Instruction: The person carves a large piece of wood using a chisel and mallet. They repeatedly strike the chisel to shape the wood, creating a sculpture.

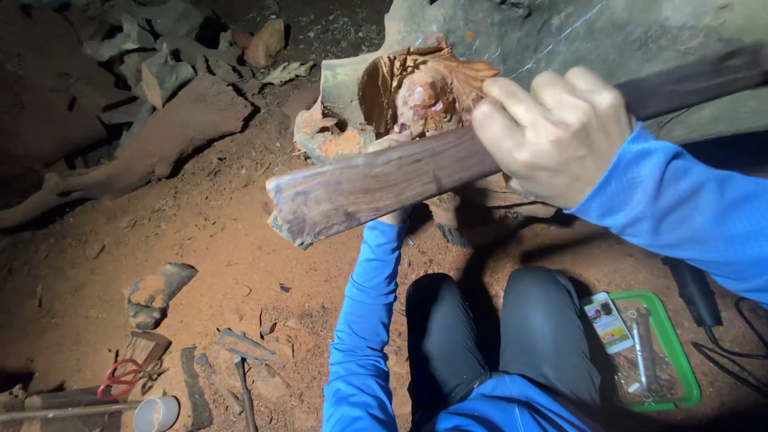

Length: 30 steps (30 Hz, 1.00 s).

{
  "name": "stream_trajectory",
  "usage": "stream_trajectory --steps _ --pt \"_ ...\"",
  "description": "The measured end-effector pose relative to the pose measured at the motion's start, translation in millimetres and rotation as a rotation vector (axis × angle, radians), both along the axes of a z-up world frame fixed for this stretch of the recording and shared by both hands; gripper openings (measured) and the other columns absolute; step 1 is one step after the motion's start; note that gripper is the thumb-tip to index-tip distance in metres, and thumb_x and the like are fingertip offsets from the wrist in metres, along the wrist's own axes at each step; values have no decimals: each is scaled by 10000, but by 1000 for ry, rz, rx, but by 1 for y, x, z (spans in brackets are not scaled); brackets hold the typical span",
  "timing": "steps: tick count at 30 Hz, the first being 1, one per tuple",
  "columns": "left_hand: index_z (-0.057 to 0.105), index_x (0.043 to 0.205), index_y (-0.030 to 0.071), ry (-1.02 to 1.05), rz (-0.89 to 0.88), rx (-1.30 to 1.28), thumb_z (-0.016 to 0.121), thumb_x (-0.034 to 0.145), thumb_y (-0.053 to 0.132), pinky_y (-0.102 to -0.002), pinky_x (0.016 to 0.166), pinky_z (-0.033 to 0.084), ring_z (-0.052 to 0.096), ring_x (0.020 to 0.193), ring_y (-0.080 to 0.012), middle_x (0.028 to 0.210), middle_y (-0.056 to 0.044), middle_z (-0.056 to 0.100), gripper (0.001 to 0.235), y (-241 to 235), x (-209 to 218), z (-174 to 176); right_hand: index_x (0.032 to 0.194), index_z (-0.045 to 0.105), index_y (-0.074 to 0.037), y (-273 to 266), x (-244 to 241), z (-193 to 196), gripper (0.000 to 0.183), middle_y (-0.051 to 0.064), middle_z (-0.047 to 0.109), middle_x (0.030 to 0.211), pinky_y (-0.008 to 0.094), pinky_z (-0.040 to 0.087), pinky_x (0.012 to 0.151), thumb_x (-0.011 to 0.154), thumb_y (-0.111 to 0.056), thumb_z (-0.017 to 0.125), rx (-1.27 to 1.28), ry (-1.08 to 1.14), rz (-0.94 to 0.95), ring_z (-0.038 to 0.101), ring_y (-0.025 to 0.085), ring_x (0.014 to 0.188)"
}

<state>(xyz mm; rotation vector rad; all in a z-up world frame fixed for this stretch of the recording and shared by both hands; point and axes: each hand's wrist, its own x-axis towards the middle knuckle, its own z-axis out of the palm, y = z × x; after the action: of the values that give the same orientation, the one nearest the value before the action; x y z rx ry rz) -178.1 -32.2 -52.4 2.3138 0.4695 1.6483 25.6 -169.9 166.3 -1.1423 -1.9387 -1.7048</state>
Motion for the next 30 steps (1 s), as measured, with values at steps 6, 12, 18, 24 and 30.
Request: stream_trajectory --steps 6,12,18,24,30 --pt "597 1279 -17 47 25 -39 541 974 60 -540 1217 420 589 1243 -463 1248 -282 639 320 -27 -10 -10 971 513 -343 -10 55 -51 454 -152 626 1040 267 376 658 674 -583 760 -138 -52 -300 611 87 743" --pt "539 958 47 433 -110 172 558 688 111 -469 749 329 458 818 -355 876 -135 480 278 -70 39 -2 1192 734 -127 -56 97 -169 548 242 744 957 565 541 742 809 -504 843 -614 1034 -267 693 528 959" --pt "431 658 99 22 -50 622 573 1030 179 -370 535 263 352 524 -234 620 -48 354 406 -38 82 31 1210 636 63 -118 85 -303 437 136 683 1108 319 520 859 827 -51 814 -534 1908 221 626 193 1000" --pt "400 652 124 29 -55 619 567 1031 112 -361 553 272 333 531 -214 613 -31 359 414 -20 87 29 1217 709 62 -144 82 -321 459 180 726 1153 302 524 862 772 -7 797 -532 1945 69 672 226 957" --pt "407 636 103 8 -82 579 602 986 103 -370 546 251 334 519 -238 601 -45 340 400 -18 77 38 1001 664 57 -100 124 -355 402 117 707 956 319 536 806 708 -84 901 -544 1805 24 645 177 857"
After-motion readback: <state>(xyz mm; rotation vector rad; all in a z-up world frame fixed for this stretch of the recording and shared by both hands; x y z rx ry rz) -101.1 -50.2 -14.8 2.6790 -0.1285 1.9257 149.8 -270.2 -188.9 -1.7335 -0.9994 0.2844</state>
